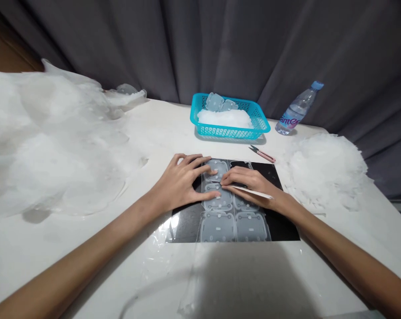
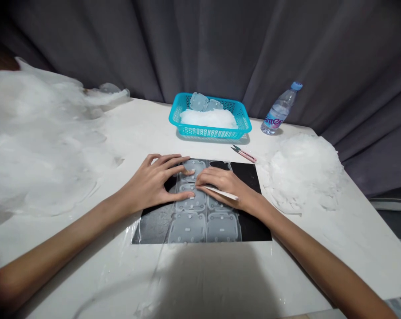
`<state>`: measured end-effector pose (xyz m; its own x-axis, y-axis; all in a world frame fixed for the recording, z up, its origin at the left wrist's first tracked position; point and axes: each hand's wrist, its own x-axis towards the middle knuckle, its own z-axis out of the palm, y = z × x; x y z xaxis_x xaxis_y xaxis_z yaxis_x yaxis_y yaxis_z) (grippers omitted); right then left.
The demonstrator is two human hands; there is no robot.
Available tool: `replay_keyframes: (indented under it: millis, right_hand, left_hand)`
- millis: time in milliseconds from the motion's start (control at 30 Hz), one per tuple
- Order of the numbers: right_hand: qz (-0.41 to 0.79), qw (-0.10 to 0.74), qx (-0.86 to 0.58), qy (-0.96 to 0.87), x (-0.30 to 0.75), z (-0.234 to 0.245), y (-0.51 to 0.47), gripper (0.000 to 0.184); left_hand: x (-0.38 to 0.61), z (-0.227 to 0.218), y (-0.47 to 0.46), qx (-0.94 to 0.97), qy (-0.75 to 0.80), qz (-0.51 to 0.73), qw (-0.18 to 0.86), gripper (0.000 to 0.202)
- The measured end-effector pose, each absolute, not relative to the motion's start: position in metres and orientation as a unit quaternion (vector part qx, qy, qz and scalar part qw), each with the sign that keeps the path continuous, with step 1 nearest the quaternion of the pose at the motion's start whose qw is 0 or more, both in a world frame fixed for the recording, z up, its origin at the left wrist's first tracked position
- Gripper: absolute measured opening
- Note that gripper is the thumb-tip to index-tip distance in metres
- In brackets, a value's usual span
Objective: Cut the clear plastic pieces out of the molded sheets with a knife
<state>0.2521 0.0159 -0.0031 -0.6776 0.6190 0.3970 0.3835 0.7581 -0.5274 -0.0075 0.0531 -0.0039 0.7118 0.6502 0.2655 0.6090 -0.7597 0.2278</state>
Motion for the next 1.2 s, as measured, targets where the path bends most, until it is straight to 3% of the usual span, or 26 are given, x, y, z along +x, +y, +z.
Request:
replay_keyframes:
  millis: [233, 433, 700, 933, 1067, 1200]
  right_hand:
    - [0.181, 0.231, -0.3, -0.908, 0.261, 0.003, 0.014, 0.015]
    - [0.225, 0.272, -0.301, -0.886, 0.259, 0.005, 0.012, 0.009]
    - [0.195, 0.28, -0.281, -0.897, 0.249, -0.003, 0.016, 0.008]
    - [0.125, 0.283, -0.324, -0.894, 0.234, -0.005, 0.013, 0.019]
    - [0.112, 0.227, -0.349, -0.902, 0.232, -0.001, 0.017, 0.028]
    - [0.071, 0.22, -0.317, -0.92, 0.233, 0.002, 0.023, 0.022]
  left_hand:
    - [-0.008, -0.004, 0.052, 0.924, 0.344, 0.159, 0.054, 0.069]
    - [-0.009, -0.004, 0.052, 0.921, 0.349, 0.158, 0.064, 0.066]
    - [-0.01, -0.007, 0.053, 0.92, 0.347, 0.164, 0.086, 0.068]
    - [-0.009, -0.006, 0.052, 0.915, 0.353, 0.165, 0.109, 0.064]
    - [-0.01, -0.006, 0.041, 0.865, 0.448, 0.205, 0.094, 0.072]
    - [-0.01, -0.012, 0.028, 0.821, 0.508, 0.228, 0.129, 0.057]
